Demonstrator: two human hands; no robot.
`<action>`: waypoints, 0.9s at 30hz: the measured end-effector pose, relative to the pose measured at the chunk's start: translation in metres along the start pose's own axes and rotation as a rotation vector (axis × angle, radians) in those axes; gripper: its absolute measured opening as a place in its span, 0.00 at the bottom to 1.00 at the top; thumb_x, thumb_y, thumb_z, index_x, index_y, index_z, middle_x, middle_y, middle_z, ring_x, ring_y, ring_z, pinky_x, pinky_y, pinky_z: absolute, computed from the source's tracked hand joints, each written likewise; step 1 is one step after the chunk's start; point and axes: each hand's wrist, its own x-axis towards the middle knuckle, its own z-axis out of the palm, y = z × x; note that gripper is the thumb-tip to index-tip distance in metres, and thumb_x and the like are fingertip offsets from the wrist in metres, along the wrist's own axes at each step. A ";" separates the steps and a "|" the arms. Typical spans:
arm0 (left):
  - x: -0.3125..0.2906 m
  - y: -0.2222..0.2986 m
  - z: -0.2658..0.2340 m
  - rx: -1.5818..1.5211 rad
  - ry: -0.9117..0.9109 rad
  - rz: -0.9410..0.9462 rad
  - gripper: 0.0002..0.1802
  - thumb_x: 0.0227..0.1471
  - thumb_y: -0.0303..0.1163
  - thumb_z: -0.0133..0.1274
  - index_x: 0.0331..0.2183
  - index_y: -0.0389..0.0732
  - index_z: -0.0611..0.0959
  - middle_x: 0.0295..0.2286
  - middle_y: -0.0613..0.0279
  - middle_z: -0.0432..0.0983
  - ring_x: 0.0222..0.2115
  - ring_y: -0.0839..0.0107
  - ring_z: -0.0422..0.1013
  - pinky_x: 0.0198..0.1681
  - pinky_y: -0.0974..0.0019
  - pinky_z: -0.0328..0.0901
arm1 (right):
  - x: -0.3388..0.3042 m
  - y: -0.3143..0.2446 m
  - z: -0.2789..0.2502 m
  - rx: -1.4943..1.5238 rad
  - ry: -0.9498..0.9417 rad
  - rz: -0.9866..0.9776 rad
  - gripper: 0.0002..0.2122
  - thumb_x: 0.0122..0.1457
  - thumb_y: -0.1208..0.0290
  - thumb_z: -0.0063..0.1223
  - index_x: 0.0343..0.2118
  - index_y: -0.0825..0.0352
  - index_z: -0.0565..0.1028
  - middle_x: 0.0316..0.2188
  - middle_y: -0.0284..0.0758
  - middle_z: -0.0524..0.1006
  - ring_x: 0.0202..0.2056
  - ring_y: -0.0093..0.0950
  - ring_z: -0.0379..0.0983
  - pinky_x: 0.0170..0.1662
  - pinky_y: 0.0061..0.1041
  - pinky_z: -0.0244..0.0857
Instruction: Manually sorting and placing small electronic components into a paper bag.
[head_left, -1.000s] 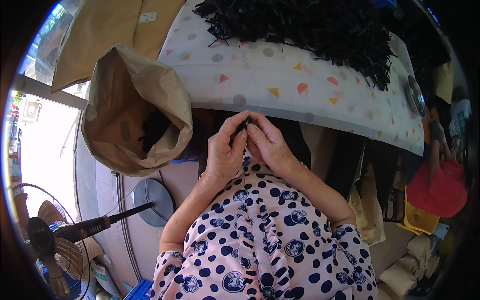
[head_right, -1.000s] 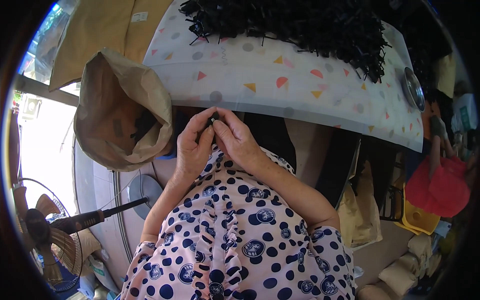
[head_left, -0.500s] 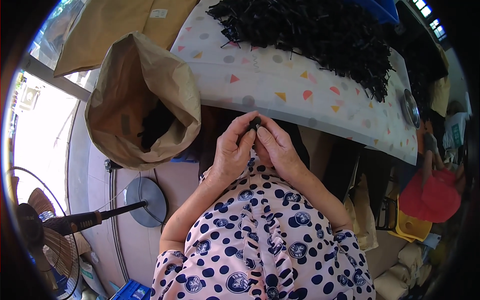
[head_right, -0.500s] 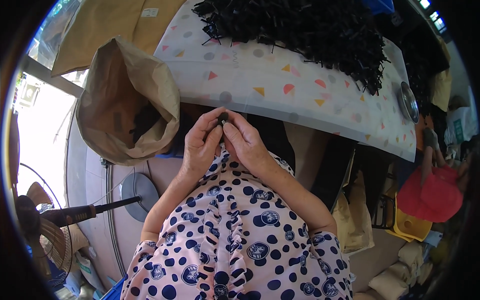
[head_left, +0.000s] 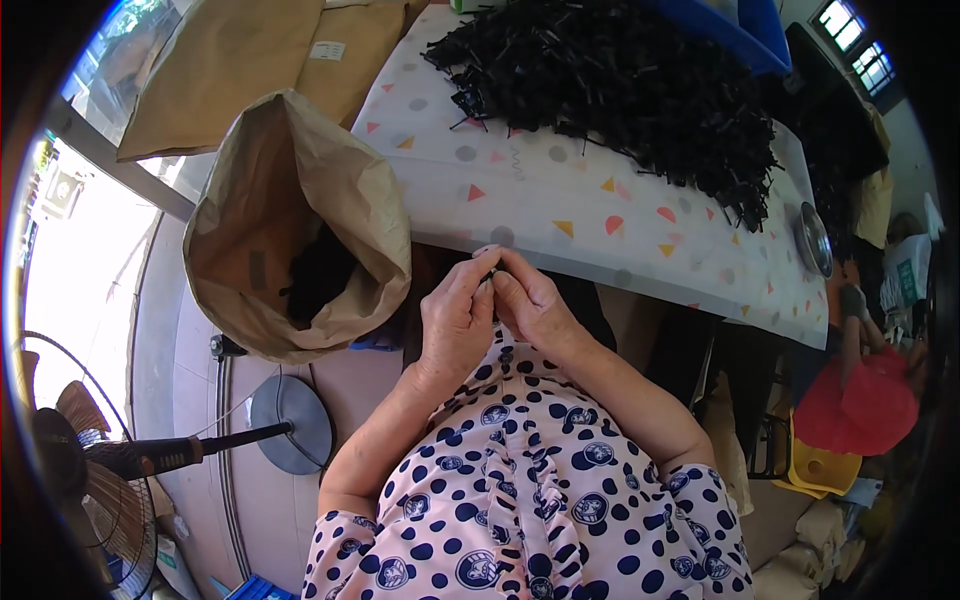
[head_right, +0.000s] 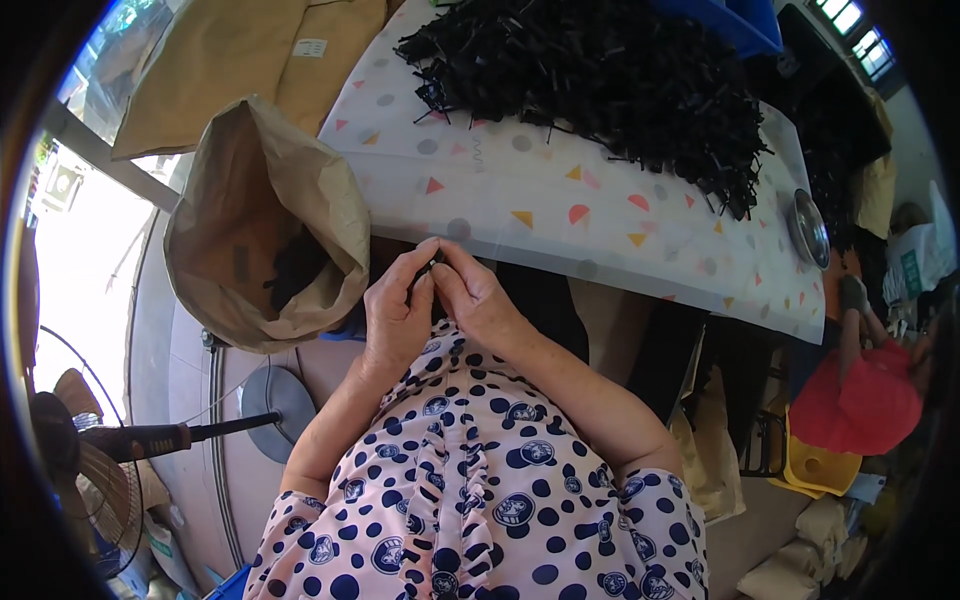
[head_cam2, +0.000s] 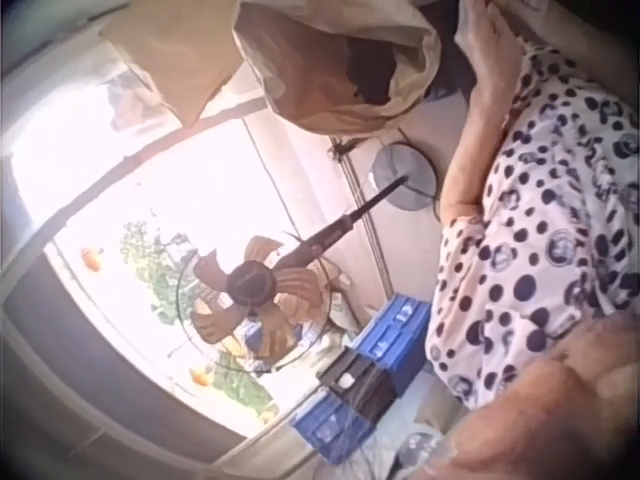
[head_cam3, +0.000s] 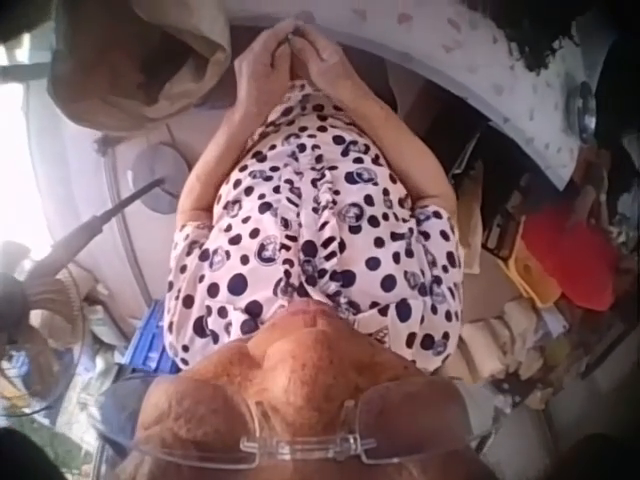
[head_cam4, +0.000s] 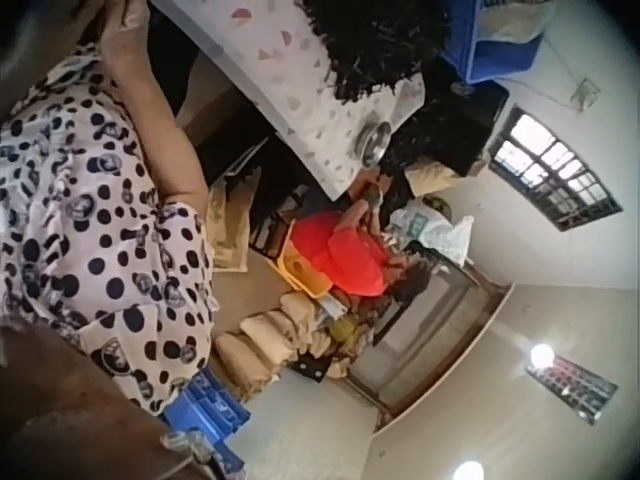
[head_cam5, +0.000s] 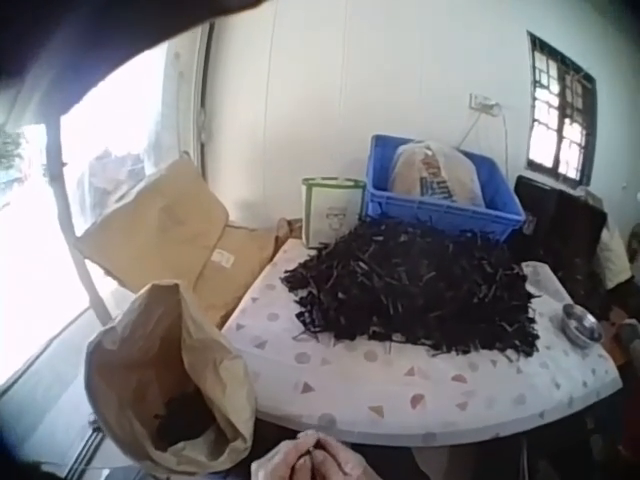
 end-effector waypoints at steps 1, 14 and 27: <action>0.001 -0.002 -0.002 0.025 0.012 -0.005 0.20 0.47 0.14 0.47 0.44 0.36 0.76 0.38 0.49 0.75 0.37 0.56 0.74 0.40 0.66 0.68 | 0.004 0.001 0.000 -0.039 -0.018 -0.002 0.13 0.65 0.72 0.38 0.51 0.67 0.65 0.21 0.23 0.63 0.20 0.11 0.56 0.23 0.11 0.53; 0.015 -0.085 -0.151 0.620 0.250 -0.290 0.18 0.50 0.22 0.49 0.46 0.37 0.74 0.38 0.51 0.74 0.39 0.60 0.72 0.43 0.64 0.66 | 0.121 -0.031 -0.179 -1.668 0.427 -0.301 0.18 0.55 0.75 0.46 0.50 0.57 0.68 0.31 0.39 0.73 0.31 0.37 0.74 0.34 0.33 0.69; 0.060 -0.031 0.001 -0.259 -0.134 -0.343 0.35 0.48 0.23 0.55 0.57 0.38 0.60 0.45 0.51 0.69 0.30 0.76 0.71 0.33 0.74 0.66 | 0.093 -0.016 -0.132 -0.527 0.184 -0.307 0.10 0.64 0.67 0.42 0.41 0.66 0.74 0.27 0.26 0.73 0.20 0.11 0.61 0.23 0.12 0.57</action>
